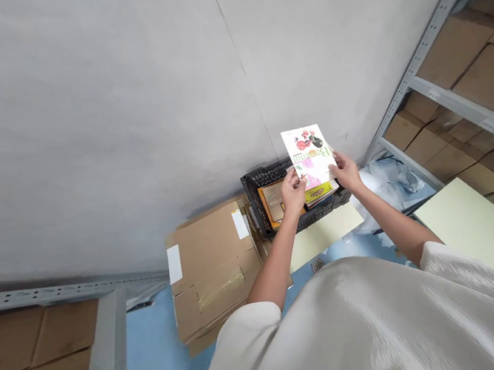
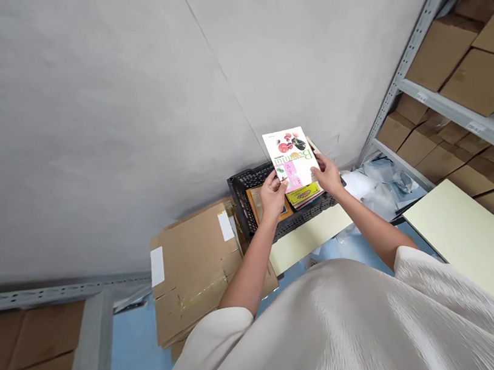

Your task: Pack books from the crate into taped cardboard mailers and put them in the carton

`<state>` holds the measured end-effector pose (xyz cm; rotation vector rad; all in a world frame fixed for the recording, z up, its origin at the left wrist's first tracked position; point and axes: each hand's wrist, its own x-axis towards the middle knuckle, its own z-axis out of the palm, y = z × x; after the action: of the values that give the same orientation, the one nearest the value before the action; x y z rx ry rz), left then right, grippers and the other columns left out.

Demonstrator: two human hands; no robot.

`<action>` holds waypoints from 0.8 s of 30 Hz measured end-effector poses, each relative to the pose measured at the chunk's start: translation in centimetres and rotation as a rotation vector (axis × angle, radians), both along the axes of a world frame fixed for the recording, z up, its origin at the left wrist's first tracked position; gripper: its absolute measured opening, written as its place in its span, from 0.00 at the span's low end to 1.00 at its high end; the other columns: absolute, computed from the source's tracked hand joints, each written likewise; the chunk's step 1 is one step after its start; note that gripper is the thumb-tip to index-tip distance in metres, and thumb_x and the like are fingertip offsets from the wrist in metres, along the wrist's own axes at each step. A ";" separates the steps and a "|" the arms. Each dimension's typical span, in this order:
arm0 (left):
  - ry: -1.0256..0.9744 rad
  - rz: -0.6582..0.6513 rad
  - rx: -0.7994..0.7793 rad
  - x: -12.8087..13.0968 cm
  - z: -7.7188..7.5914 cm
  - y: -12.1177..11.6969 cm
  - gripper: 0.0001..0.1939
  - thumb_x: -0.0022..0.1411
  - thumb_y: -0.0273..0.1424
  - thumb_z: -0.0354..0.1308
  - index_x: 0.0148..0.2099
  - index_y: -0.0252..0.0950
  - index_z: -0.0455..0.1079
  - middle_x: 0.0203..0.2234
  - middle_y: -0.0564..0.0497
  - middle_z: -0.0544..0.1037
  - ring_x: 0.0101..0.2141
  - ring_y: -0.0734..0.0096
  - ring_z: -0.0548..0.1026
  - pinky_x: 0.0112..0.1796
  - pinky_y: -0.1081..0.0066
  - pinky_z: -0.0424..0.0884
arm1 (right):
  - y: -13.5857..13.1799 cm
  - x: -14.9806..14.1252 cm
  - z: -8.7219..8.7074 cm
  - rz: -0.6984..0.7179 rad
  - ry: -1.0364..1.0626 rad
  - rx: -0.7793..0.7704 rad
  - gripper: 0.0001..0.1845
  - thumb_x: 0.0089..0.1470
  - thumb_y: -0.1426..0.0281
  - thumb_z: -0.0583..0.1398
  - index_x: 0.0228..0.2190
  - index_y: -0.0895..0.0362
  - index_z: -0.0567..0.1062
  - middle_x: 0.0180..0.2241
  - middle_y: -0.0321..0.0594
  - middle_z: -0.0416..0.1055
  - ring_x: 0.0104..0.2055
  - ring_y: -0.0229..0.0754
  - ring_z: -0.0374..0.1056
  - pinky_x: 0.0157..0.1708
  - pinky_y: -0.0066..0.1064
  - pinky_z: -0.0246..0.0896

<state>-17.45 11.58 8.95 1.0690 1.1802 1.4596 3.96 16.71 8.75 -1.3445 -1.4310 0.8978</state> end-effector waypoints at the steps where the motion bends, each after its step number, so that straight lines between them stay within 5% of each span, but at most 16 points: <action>1: 0.006 -0.030 0.033 1.1 0.6 0.0 0.33 0.64 0.40 0.71 0.68 0.38 0.71 0.48 0.42 0.87 0.48 0.56 0.85 0.49 0.61 0.81 | -0.4 1.2 0.8 -0.023 -0.010 0.026 0.38 0.59 0.59 0.64 0.68 0.57 0.71 0.58 0.51 0.80 0.52 0.53 0.79 0.55 0.49 0.78; 5: 0.075 -0.123 0.105 7.0 2.1 -0.2 0.29 0.65 0.36 0.68 0.67 0.38 0.74 0.49 0.43 0.87 0.48 0.56 0.85 0.51 0.60 0.80 | -2.8 7.2 2.6 -0.126 -0.055 0.091 0.34 0.58 0.62 0.63 0.65 0.54 0.76 0.58 0.47 0.80 0.52 0.54 0.78 0.56 0.50 0.77; 9: 0.162 -0.221 0.083 14.6 1.5 -1.2 0.28 0.64 0.32 0.68 0.65 0.39 0.76 0.48 0.44 0.86 0.41 0.62 0.84 0.45 0.64 0.81 | -6.7 15.1 2.2 -0.256 -0.064 0.083 0.33 0.56 0.63 0.63 0.63 0.56 0.77 0.57 0.50 0.80 0.52 0.55 0.78 0.55 0.50 0.77; 17: 0.210 -0.445 -0.091 31.9 -4.0 -6.0 0.13 0.67 0.33 0.63 0.51 0.36 0.79 0.40 0.45 0.86 0.41 0.61 0.84 0.45 0.63 0.81 | -18.0 31.9 -2.2 -0.503 -0.090 -0.111 0.31 0.54 0.66 0.60 0.59 0.58 0.75 0.55 0.51 0.80 0.48 0.51 0.77 0.52 0.45 0.77; 24: 0.337 -0.694 -0.277 44.1 -8.9 -10.5 0.07 0.59 0.30 0.66 0.41 0.37 0.77 0.35 0.47 0.86 0.37 0.62 0.84 0.44 0.63 0.80 | -27.9 42.1 -6.5 -0.696 -0.099 -0.321 0.28 0.50 0.68 0.59 0.54 0.56 0.77 0.52 0.48 0.81 0.46 0.50 0.77 0.50 0.44 0.77</action>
<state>26.62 1.08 0.09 1.3766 1.0427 0.5786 46.09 -11.15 2.27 -1.9768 -0.7929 0.6047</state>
